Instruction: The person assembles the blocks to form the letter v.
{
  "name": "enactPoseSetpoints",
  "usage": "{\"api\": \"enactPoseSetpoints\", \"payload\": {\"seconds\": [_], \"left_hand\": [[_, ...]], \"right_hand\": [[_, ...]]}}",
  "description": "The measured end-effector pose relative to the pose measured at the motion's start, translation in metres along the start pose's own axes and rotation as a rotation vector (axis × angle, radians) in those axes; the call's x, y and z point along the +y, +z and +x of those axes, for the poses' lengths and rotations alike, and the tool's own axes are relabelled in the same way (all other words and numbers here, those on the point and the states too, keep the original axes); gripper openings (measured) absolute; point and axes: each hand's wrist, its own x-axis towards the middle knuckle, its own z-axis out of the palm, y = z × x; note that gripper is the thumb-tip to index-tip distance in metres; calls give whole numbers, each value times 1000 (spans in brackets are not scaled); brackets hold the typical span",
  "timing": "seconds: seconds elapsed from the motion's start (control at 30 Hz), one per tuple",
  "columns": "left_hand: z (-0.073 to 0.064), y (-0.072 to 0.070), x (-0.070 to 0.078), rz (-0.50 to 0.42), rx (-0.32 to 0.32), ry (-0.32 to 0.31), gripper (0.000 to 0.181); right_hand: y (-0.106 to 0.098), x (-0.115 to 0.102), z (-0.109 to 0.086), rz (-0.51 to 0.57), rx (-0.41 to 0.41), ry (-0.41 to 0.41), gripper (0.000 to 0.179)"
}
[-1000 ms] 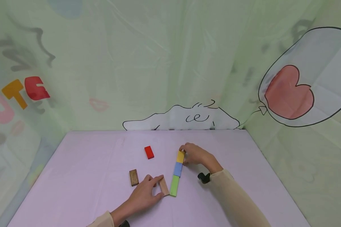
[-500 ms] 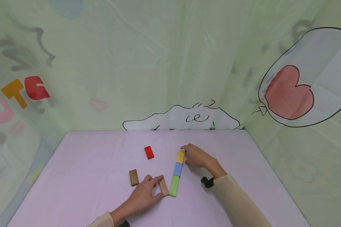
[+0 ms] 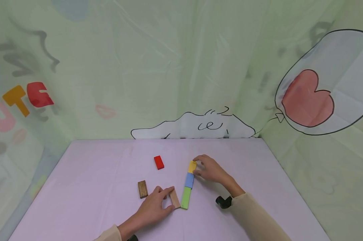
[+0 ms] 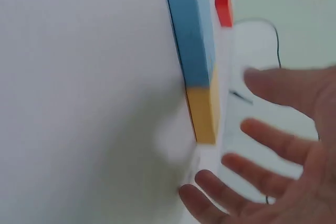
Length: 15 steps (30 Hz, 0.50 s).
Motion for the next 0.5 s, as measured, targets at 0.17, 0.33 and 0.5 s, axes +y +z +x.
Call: {"api": "enactPoseSetpoints", "payload": {"seconds": [0.17,0.33,0.5], "left_hand": [[1,0,-1,4,2,2,64],[2,1,-1,6,0,9,63],[1,2,-2,15,6,18,63]], "right_hand": [[9,-1,-9,131,67,90,45],[18,0,-23,97,100,14,48],[24,-5,-37,81,101,-69,52]]}}
